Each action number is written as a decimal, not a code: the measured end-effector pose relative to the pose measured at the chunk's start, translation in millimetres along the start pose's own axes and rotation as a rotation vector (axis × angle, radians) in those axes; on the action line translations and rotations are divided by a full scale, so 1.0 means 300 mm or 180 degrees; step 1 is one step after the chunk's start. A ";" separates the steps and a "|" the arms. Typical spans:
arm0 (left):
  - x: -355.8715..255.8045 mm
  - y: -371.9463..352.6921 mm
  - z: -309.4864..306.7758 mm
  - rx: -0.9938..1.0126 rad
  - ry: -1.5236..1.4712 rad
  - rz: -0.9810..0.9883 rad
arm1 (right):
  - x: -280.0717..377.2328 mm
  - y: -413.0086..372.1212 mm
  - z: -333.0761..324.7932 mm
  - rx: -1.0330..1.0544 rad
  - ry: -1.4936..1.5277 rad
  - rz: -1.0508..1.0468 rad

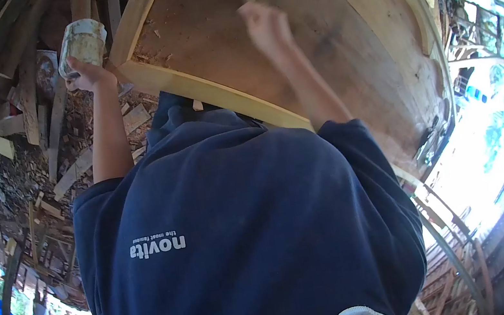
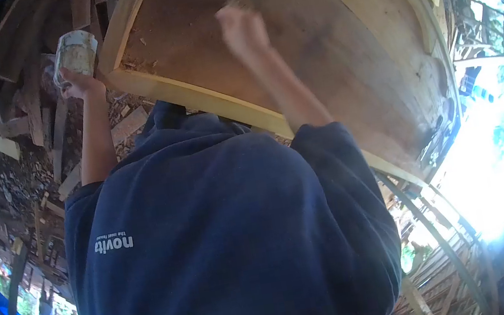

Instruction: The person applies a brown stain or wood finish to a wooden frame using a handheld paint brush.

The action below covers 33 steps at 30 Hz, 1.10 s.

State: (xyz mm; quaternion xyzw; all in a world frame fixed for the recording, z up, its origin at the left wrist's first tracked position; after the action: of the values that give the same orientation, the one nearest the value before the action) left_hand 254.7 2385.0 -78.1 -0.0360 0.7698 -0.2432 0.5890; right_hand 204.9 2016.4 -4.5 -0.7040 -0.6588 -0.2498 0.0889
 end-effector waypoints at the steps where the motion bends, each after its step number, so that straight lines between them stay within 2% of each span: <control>1: 0.004 0.014 -0.002 0.0064 -0.0015 0.0120 | 0.097 -0.038 0.006 0.0243 0.0552 0.0337; 2: -0.008 0.006 -0.006 0.0023 -0.0028 0.0113 | 0.167 -0.053 -0.003 0.0489 0.1096 0.0688; 3: -0.031 -0.024 -0.003 0.0025 -0.0052 -0.0038 | 0.185 -0.021 -0.029 0.0517 0.1103 0.0655; 5: -0.041 -0.036 -0.006 -0.0010 -0.0094 -0.0185 | 0.169 0.051 -0.105 0.0662 0.1359 0.1229; 7: -0.034 -0.024 -0.005 0.0151 -0.0060 -0.0035 | 0.052 0.151 -0.126 0.0029 0.1078 0.1062; 9: -0.060 -0.054 -0.009 0.0094 -0.0063 -0.0236 | -0.005 0.226 -0.143 -0.0600 0.0732 0.0837; 12: -0.034 -0.027 -0.003 0.0031 -0.0233 -0.0372 | -0.047 0.203 0.031 -0.0619 0.0186 0.0455; 14: 0.009 0.026 0.001 0.0178 -0.0421 -0.0138 | 0.080 0.103 0.109 0.0109 0.0420 -0.0282; 16: 0.015 0.030 -0.001 0.0193 -0.0495 -0.0166 | 0.239 0.040 0.075 0.0976 0.1376 0.0164; 19: 0.031 0.047 0.007 0.0223 -0.0544 -0.0081 | 0.226 0.127 0.002 0.0703 0.1557 0.0384; 21: 0.035 0.056 0.004 0.0211 -0.0507 0.0022 | 0.186 0.247 -0.066 0.0157 0.1384 0.0276; 24: 0.047 0.066 0.009 0.0209 -0.0640 -0.0061 | 0.087 0.359 -0.015 -0.0147 0.0996 0.0050; 26: 0.074 0.094 0.006 0.0153 -0.0553 0.0013 | 0.036 0.329 0.107 -0.0350 0.0668 -0.0644; 28: 0.067 0.092 0.003 0.0148 -0.0635 0.0047 | 0.138 0.215 0.161 0.0506 0.0186 -0.1514; 30: 0.040 0.060 -0.001 0.0137 -0.0635 -0.0016 | 0.242 0.125 0.126 0.1005 0.1099 -0.1130; 31: 0.038 0.060 0.002 0.0102 -0.0649 -0.0007 | 0.257 0.134 0.091 0.1022 0.1117 -0.1160; 33: 0.042 0.065 0.003 0.0192 -0.0608 0.0021 | 0.253 0.214 0.002 0.1307 0.1911 0.0249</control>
State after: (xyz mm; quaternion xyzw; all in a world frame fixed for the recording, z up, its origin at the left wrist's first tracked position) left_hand 256.3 2397.7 -97.5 -0.0387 0.7026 -0.2599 0.6613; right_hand 267.9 2076.3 43.5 -0.5914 -0.6124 -0.3042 0.4274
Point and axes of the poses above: each hand's wrist, its own y-axis towards the middle knuckle, its own z-axis out of the palm, x = y × z, the point moved 1 cm from there along y, towards the middle knuckle, and after that the axes turned 11 degrees about -x, right-handed, at the moved point
